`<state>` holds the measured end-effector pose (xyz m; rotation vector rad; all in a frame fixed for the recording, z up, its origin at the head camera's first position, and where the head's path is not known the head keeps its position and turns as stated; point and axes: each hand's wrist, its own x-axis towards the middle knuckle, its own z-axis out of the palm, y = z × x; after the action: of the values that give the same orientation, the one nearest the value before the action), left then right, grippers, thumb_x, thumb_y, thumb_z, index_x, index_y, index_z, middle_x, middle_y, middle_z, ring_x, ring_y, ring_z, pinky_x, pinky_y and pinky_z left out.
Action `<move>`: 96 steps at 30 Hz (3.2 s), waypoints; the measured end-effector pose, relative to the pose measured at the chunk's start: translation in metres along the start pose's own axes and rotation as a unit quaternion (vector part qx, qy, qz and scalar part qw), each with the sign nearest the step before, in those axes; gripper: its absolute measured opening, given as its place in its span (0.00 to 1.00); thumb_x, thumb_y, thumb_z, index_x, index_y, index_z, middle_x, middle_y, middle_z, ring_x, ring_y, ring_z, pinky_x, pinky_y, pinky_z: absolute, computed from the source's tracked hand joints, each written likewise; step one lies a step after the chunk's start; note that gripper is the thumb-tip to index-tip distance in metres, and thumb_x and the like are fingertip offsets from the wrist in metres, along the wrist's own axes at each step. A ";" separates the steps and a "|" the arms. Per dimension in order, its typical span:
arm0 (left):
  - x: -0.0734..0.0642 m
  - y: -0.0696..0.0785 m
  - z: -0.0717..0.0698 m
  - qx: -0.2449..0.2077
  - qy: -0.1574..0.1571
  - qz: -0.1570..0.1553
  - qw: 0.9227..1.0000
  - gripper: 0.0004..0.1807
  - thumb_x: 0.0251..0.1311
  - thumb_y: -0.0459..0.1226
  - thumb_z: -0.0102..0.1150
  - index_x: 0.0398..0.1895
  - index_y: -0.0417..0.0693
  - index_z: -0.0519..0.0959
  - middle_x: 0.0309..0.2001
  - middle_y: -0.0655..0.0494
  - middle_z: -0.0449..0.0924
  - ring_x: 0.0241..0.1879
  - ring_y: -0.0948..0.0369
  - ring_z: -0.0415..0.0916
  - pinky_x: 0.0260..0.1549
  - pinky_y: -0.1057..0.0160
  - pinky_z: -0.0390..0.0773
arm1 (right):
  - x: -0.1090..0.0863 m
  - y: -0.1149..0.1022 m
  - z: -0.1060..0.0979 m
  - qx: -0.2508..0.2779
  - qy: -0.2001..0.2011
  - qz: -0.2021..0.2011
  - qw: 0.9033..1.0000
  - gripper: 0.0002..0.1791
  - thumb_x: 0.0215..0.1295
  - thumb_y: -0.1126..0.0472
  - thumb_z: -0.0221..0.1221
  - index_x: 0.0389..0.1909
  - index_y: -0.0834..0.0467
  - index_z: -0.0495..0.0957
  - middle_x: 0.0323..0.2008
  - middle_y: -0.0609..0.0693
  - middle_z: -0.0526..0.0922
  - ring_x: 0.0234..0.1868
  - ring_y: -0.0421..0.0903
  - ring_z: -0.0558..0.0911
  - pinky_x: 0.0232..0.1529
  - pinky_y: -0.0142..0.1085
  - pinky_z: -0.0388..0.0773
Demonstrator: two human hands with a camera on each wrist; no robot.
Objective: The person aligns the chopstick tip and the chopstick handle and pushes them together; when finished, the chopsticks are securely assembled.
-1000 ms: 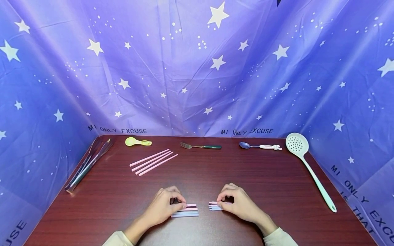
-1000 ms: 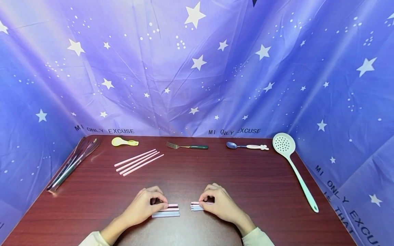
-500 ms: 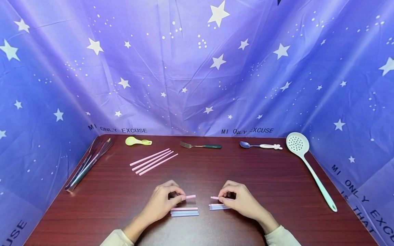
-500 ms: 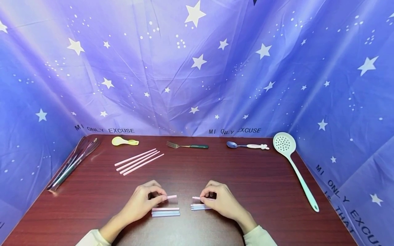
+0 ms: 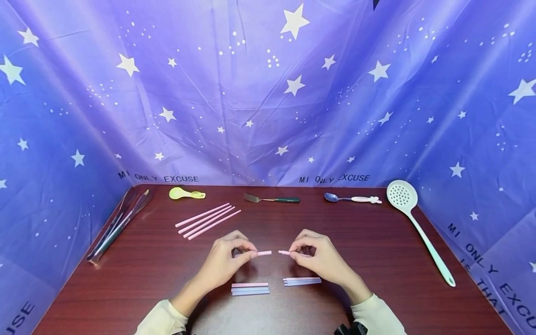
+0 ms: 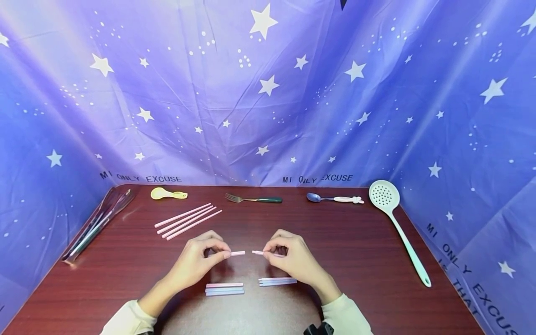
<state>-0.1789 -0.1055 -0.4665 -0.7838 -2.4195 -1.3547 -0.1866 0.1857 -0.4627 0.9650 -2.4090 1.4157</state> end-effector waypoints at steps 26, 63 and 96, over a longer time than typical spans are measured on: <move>0.004 0.007 0.005 -0.117 0.019 -0.096 0.988 0.02 0.61 0.36 0.72 0.34 0.49 0.90 0.35 0.58 0.88 0.30 0.69 0.84 0.33 0.70 0.81 | 0.006 -0.007 0.008 0.026 0.007 0.000 1.000 0.10 0.58 0.69 0.72 0.34 0.50 0.86 0.30 0.47 0.81 0.27 0.40 0.76 0.23 0.28 0.70; 0.003 0.005 0.012 -0.249 0.009 -0.237 0.939 0.10 0.62 0.38 0.71 0.41 0.39 0.88 0.30 0.44 0.90 0.33 0.67 0.83 0.35 0.71 0.78 | 0.004 -0.006 0.013 0.022 0.030 0.010 0.999 0.12 0.57 0.70 0.72 0.34 0.49 0.86 0.31 0.47 0.80 0.31 0.42 0.77 0.27 0.29 0.73; -0.002 0.009 0.017 -0.077 -0.037 -0.134 0.987 0.09 0.55 0.36 0.76 0.35 0.61 0.88 0.36 0.67 0.86 0.38 0.67 0.80 0.41 0.63 0.79 | 0.003 -0.009 0.023 0.042 0.005 0.007 0.999 0.10 0.60 0.68 0.71 0.36 0.49 0.86 0.31 0.47 0.80 0.31 0.39 0.78 0.28 0.32 0.77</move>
<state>-0.1710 -0.0878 -0.4703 -0.5667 -2.5749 -1.6548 -0.1797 0.1623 -0.4666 0.9592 -2.3710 1.5347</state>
